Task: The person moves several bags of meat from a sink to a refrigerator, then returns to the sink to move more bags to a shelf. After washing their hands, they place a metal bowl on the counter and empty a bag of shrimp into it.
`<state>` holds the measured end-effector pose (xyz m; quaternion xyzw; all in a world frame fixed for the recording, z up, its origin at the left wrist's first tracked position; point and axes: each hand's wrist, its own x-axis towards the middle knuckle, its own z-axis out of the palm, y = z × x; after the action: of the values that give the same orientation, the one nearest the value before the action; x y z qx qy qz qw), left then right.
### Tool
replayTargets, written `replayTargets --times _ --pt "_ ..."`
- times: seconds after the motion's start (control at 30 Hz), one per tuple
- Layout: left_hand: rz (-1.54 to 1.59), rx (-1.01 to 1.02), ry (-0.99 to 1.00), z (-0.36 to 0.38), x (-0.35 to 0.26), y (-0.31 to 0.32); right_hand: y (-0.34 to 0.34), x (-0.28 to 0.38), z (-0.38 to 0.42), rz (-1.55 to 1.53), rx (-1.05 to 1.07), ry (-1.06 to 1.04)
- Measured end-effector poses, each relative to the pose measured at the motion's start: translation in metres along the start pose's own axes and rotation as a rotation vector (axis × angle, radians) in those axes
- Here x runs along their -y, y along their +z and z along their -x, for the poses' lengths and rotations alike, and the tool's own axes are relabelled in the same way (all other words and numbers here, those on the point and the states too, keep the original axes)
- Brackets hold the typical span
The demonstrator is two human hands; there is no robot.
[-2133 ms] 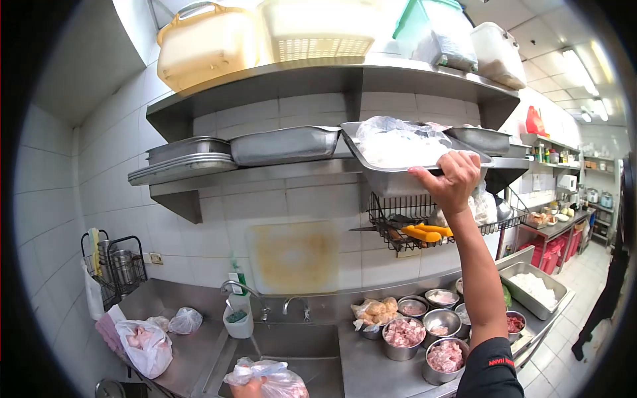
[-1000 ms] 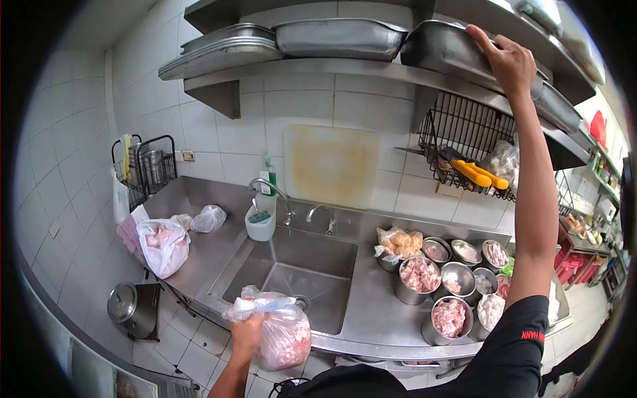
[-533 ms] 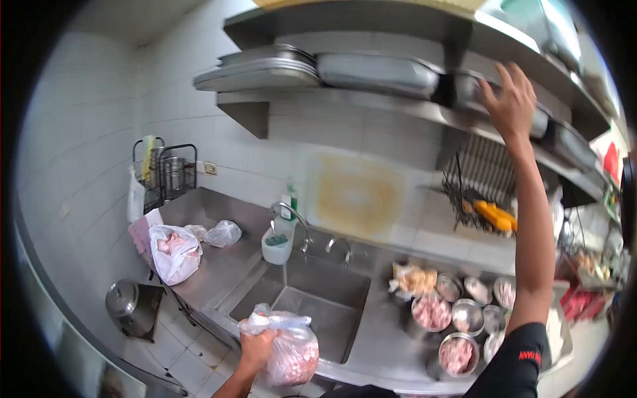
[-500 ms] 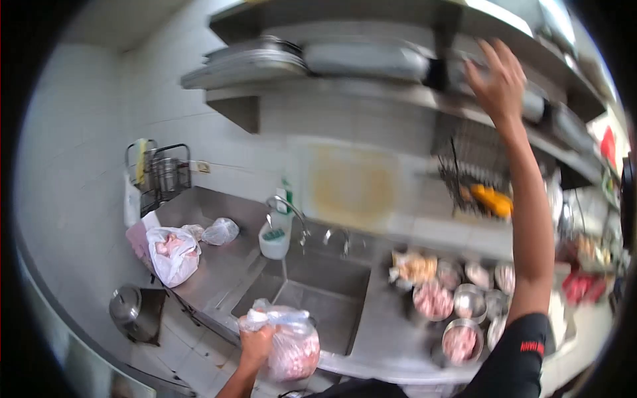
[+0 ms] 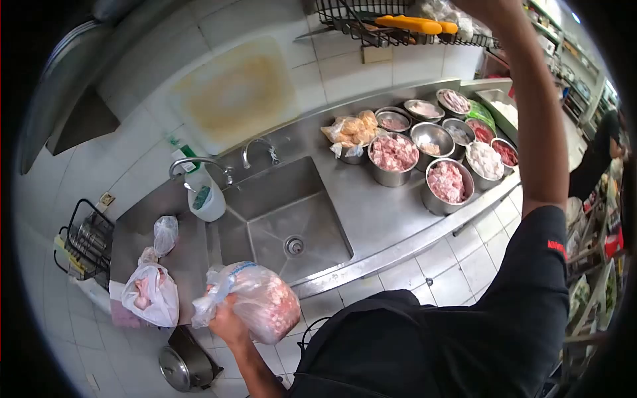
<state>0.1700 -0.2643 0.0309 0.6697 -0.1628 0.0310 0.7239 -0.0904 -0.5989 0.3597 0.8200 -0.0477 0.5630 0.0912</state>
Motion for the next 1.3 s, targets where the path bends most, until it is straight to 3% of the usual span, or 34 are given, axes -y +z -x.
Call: replayTargets --times 0.1,0.13,0.17,0.2,0.3,0.43,0.57,0.63,0.77,0.9,0.97,1.07,1.13,1.2,1.3 --pt "-0.115 0.084 -0.033 -0.023 0.023 -0.019 0.01 0.021 0.089 -0.333 0.243 0.538" --pt "-0.146 0.109 -0.018 -0.028 0.024 -0.02 0.021 0.028 0.121 -0.223 0.292 0.529" --pt "-0.173 0.135 -0.001 -0.033 0.024 -0.019 0.035 0.042 0.155 -0.391 0.348 0.716" --pt "-0.144 0.172 -0.008 -0.036 0.023 -0.017 0.053 0.053 0.19 -0.514 0.358 0.7" --pt "-0.105 0.245 -0.023 -0.043 0.011 -0.008 0.108 0.089 0.296 -0.624 0.721 0.955" --pt "-0.142 0.269 0.017 -0.044 -0.01 0.006 0.149 0.156 0.351 -1.038 0.703 1.256" --pt "0.091 0.174 -0.014 -0.039 -0.028 0.024 0.173 0.191 0.347 -1.198 0.865 1.135" --pt "-0.175 0.24 0.231 -0.053 0.009 0.008 0.19 0.198 0.347 -1.312 0.869 1.078" --pt "-0.533 0.25 0.663 -0.055 0.003 0.006 0.207 0.217 0.349 -1.847 0.732 1.135" --pt "-0.234 0.271 0.57 -0.058 -0.029 0.019 0.224 0.237 0.335 -2.203 0.625 1.113" --pt "-0.212 0.277 0.54 -0.062 -0.026 0.019 0.223 0.248 0.321 -2.221 0.571 1.109" --pt "-0.044 0.275 0.462 -0.064 -0.024 0.025 0.224 0.251 0.3 -2.099 0.658 1.162" --pt "-0.104 0.245 0.581 -0.065 -0.027 0.022 0.215 0.257 0.287 -2.09 0.615 1.172" --pt "-0.471 0.167 0.948 -0.071 -0.028 0.013 0.214 0.259 0.282 -2.05 0.628 1.167" --pt "-0.116 0.275 0.587 -0.065 -0.038 0.009 0.201 0.244 0.262 -1.884 0.708 1.161"
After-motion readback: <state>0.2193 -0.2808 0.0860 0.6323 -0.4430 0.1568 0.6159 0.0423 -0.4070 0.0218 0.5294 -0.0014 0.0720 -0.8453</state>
